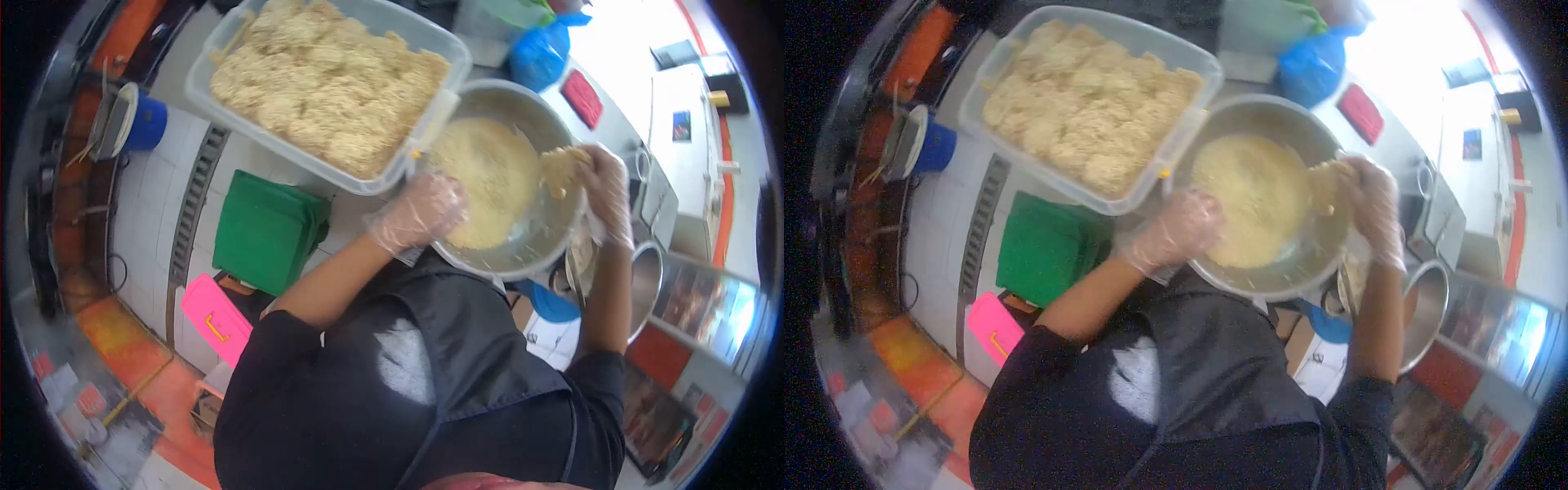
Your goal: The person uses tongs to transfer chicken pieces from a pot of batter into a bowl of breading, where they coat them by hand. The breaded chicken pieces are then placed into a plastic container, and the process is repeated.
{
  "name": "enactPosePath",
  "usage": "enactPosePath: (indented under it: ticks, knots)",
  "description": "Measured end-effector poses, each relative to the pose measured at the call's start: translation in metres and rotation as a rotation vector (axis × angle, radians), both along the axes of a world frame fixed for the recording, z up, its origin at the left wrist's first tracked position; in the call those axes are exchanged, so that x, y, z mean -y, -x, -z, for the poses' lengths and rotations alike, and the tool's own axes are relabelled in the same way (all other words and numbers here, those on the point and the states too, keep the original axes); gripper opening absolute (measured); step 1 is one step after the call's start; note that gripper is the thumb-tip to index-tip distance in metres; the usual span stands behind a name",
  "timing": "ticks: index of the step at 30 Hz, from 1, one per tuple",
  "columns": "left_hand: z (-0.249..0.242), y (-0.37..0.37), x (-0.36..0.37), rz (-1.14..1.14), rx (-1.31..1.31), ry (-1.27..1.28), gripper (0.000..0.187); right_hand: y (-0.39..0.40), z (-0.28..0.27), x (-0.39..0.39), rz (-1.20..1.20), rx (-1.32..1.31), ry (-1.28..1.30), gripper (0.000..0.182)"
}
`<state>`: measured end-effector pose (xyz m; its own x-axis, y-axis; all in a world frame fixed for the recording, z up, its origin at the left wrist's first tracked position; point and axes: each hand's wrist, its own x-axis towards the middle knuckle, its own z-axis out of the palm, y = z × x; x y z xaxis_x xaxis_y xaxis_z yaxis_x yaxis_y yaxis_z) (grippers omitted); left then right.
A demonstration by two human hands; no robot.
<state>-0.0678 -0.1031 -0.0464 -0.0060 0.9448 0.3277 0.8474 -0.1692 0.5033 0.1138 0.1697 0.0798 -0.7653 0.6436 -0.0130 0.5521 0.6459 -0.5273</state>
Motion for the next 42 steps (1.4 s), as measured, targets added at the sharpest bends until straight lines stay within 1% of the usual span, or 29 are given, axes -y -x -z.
enactPosePath:
  ticks: [1,3,4,6,7,8,9,11,13,15,18,20,21,23,24,25,27,29,30,31,34,35,36,37,38,39,40,41,42]
  knots:
    - [-0.005,0.001,0.0,0.052,-0.053,0.05,0.018,0.009,-0.019,0.009,-0.025,-0.069,0.095,0.027]
    - [-0.013,0.001,0.001,0.019,-0.108,0.113,0.019,0.042,-0.058,0.041,-0.063,-0.227,0.234,0.025]
    - [-0.016,0.0,0.002,0.024,-0.15,0.173,0.021,0.061,-0.072,0.051,-0.083,-0.23,0.234,0.025]
    - [-0.004,-0.001,0.003,0.0,-0.098,0.105,0.023,0.095,-0.1,0.073,-0.18,-0.353,0.31,0.026]
    - [0.002,-0.002,0.003,-0.005,-0.042,0.039,0.025,0.118,-0.119,0.087,-0.214,-0.258,0.186,0.026]
    - [0.005,-0.002,0.003,-0.014,-0.045,0.031,0.025,0.141,-0.132,0.102,-0.267,-0.259,0.21,0.027]
    - [0.007,-0.002,0.003,-0.02,0.001,0.025,0.026,0.163,-0.139,0.114,-0.316,-0.259,0.232,0.028]
    - [0.01,-0.003,0.004,-0.026,0.044,0.01,0.028,0.205,-0.124,0.124,-0.458,-0.411,0.219,0.031]
    - [0.013,-0.003,0.006,-0.064,0.087,-0.076,0.03,0.252,-0.11,0.133,-0.487,-0.342,0.336,0.035]
    - [0.014,-0.002,0.006,-0.066,0.093,-0.063,0.03,0.305,-0.085,0.124,-0.534,-0.136,0.073,0.039]
    - [0.013,-0.001,0.007,-0.074,0.109,-0.03,0.03,0.353,-0.027,0.111,-0.432,-0.169,-0.062,0.042]
    - [0.009,-0.001,0.009,-0.075,0.111,-0.011,0.03,0.376,0.014,0.086,-0.41,-0.185,-0.557,0.037]
    - [0.007,-0.001,0.01,-0.08,0.119,-0.011,0.029,0.369,0.009,0.092,-0.402,-0.184,-0.557,0.037]
    - [0.006,-0.001,0.009,-0.078,0.123,-0.013,0.029,0.348,-0.01,0.112,-0.411,-0.052,-0.388,0.037]
    - [0.007,-0.002,0.01,-0.103,0.083,-0.046,0.029,0.345,0.008,0.105,-0.447,-0.039,-0.583,0.034]
    - [0.007,-0.003,0.011,-0.124,0.042,-0.077,0.028,0.334,-0.001,0.112,-0.435,-0.038,-0.582,0.034]
    - [0.004,-0.004,0.012,-0.112,0.018,-0.059,0.028,0.293,-0.019,0.129,-0.518,-0.13,-0.297,0.032]
    - [0.001,-0.008,0.007,-0.074,-0.002,-0.038,0.028,0.232,-0.029,0.124,-0.462,-0.185,-0.222,0.026]
    - [0.0,-0.006,0.006,-0.046,0.026,0.082,0.03,0.202,-0.031,0.121,-0.443,-0.245,-0.15,0.023]
    - [0.0,-0.006,0.004,-0.017,0.051,0.204,0.032,0.172,-0.03,0.114,-0.313,-0.224,-0.099,0.023]
    - [-0.011,-0.013,0.0,0.02,0.123,0.312,0.034,0.073,-0.017,0.072,0.022,-0.147,0.013,0.025]
    - [-0.016,-0.018,-0.002,0.041,0.116,0.321,0.034,0.035,-0.004,0.053,0.022,-0.129,-0.088,0.025]
    - [-0.022,-0.024,-0.005,0.047,0.244,0.45,0.036,-0.006,0.003,0.038,0.066,-0.041,-0.192,0.024]
    - [-0.028,-0.032,-0.01,0.056,0.37,0.58,0.037,-0.052,0.019,0.023,0.095,-0.036,-0.189,0.024]
    - [-0.037,-0.037,-0.017,0.094,0.368,0.587,0.037,-0.103,0.037,0.01,0.128,0.099,-0.252,0.03]
    - [-0.048,-0.04,-0.025,0.135,0.331,0.753,0.039,-0.145,0.042,0.006,0.169,0.246,-0.313,0.039]
    - [-0.052,-0.048,-0.033,0.194,0.285,0.914,0.04,-0.162,0.027,0.02,0.269,0.483,-0.23,0.055]
    - [-0.04,-0.059,-0.03,0.235,0.313,0.794,0.041,-0.175,0.011,0.038,0.382,0.721,-0.133,0.072]
    - [-0.027,-0.071,-0.029,0.277,0.346,0.674,0.043,-0.203,0.016,0.049,0.437,0.767,-0.089,0.102]
